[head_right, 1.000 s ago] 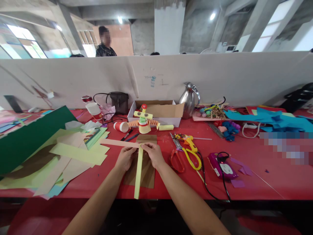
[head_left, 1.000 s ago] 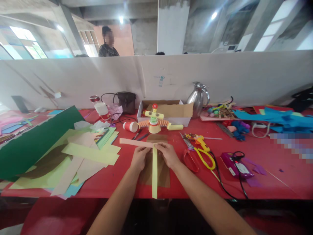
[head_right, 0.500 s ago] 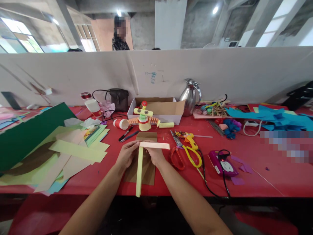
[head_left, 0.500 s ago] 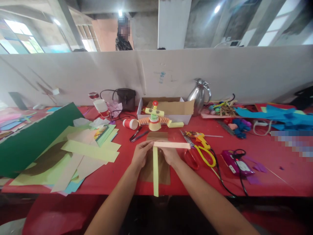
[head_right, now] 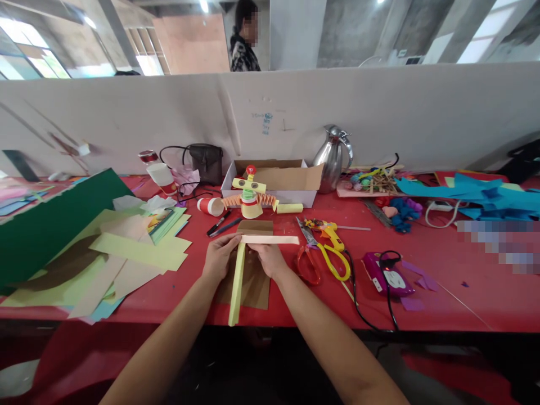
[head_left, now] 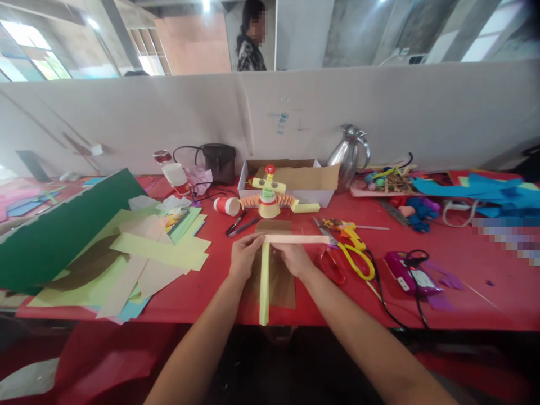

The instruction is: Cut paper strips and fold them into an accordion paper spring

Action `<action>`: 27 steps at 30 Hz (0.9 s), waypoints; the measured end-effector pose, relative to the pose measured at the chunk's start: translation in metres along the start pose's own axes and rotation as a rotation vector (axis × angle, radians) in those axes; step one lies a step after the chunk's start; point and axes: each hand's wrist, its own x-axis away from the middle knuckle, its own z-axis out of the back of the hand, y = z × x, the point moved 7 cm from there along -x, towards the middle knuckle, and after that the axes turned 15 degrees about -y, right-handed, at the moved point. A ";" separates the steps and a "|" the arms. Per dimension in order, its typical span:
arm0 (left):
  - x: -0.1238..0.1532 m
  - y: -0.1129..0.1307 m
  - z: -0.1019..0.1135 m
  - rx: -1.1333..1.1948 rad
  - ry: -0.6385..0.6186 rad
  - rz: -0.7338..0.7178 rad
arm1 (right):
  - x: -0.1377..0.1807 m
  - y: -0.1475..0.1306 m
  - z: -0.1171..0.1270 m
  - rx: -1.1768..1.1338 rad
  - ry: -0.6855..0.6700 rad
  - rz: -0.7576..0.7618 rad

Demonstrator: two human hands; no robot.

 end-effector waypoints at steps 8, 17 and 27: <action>0.003 0.010 -0.001 -0.112 0.049 -0.079 | 0.002 -0.004 -0.005 0.073 -0.047 0.025; 0.004 0.012 -0.012 -0.093 -0.079 -0.069 | 0.004 -0.002 0.006 0.121 0.084 0.049; 0.004 0.010 -0.011 -0.037 -0.126 -0.019 | 0.003 -0.004 0.003 0.157 0.036 0.087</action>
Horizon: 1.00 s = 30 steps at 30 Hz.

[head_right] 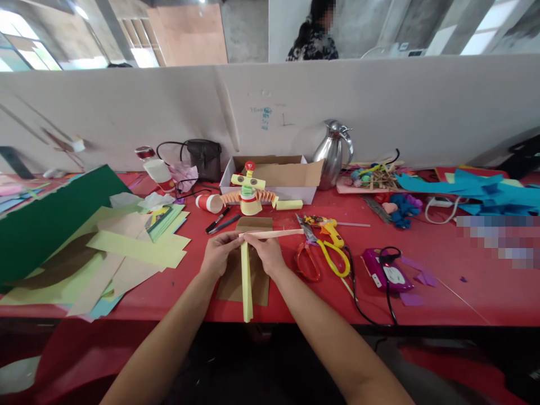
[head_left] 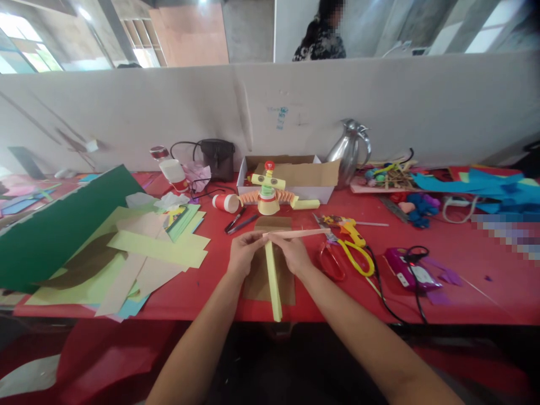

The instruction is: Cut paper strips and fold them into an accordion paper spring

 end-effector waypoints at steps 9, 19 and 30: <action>0.000 -0.003 -0.002 0.110 0.005 0.040 | 0.002 0.002 0.003 -0.050 0.057 -0.039; 0.001 0.001 -0.005 0.062 -0.023 0.041 | -0.001 0.007 0.004 -0.103 0.031 -0.071; 0.001 0.001 0.000 0.145 0.023 0.065 | -0.006 0.003 0.003 -0.027 -0.094 -0.094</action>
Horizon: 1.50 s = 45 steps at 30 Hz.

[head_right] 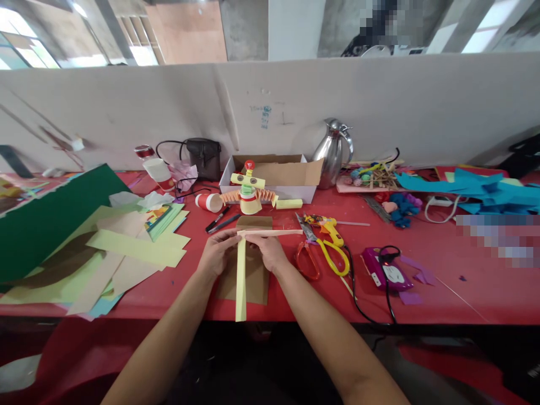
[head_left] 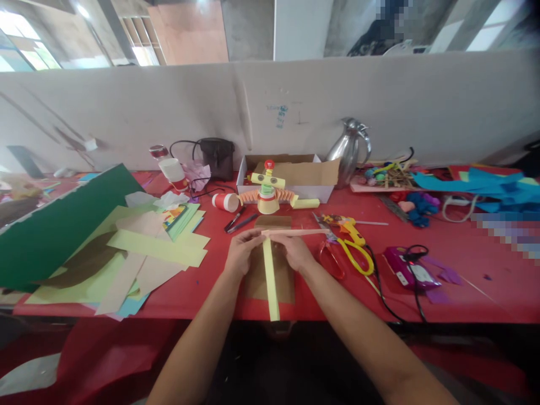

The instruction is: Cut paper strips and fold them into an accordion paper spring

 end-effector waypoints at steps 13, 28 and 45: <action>-0.006 -0.009 0.001 0.206 -0.124 0.089 | -0.001 0.004 -0.001 -0.163 0.026 -0.018; 0.000 -0.008 -0.015 0.327 -0.225 0.247 | 0.000 -0.003 -0.005 -0.132 -0.002 0.036; -0.004 -0.011 0.004 0.277 -0.028 0.165 | 0.001 -0.010 -0.011 -0.025 -0.069 0.212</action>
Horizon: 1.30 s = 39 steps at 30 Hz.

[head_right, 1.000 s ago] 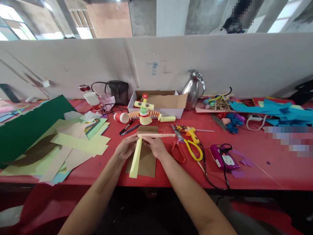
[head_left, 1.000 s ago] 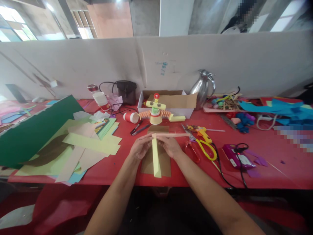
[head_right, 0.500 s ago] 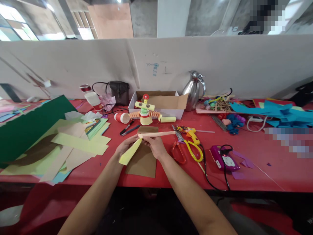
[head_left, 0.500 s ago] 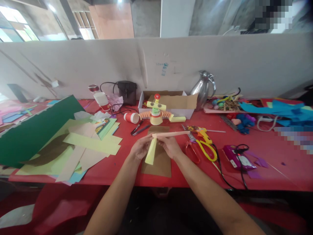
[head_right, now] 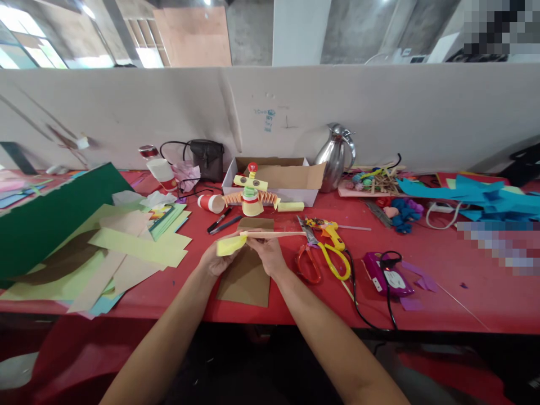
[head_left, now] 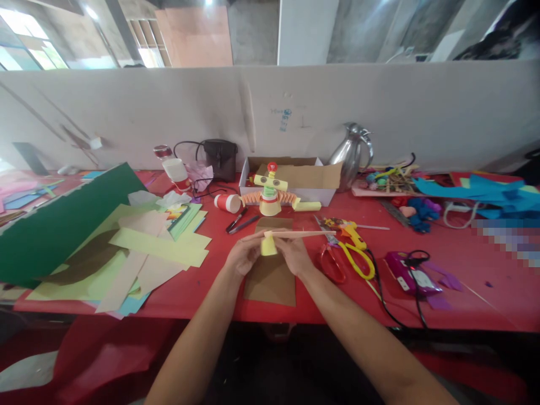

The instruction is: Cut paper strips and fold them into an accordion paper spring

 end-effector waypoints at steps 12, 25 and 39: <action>-0.002 -0.001 -0.002 -0.035 -0.027 -0.052 | 0.002 0.002 0.006 0.059 0.076 -0.014; 0.002 0.005 -0.008 -0.237 -0.004 -0.164 | 0.004 0.003 0.007 0.099 0.118 -0.107; 0.003 0.010 -0.003 -0.253 0.001 -0.259 | 0.001 -0.011 -0.004 0.228 -0.028 0.013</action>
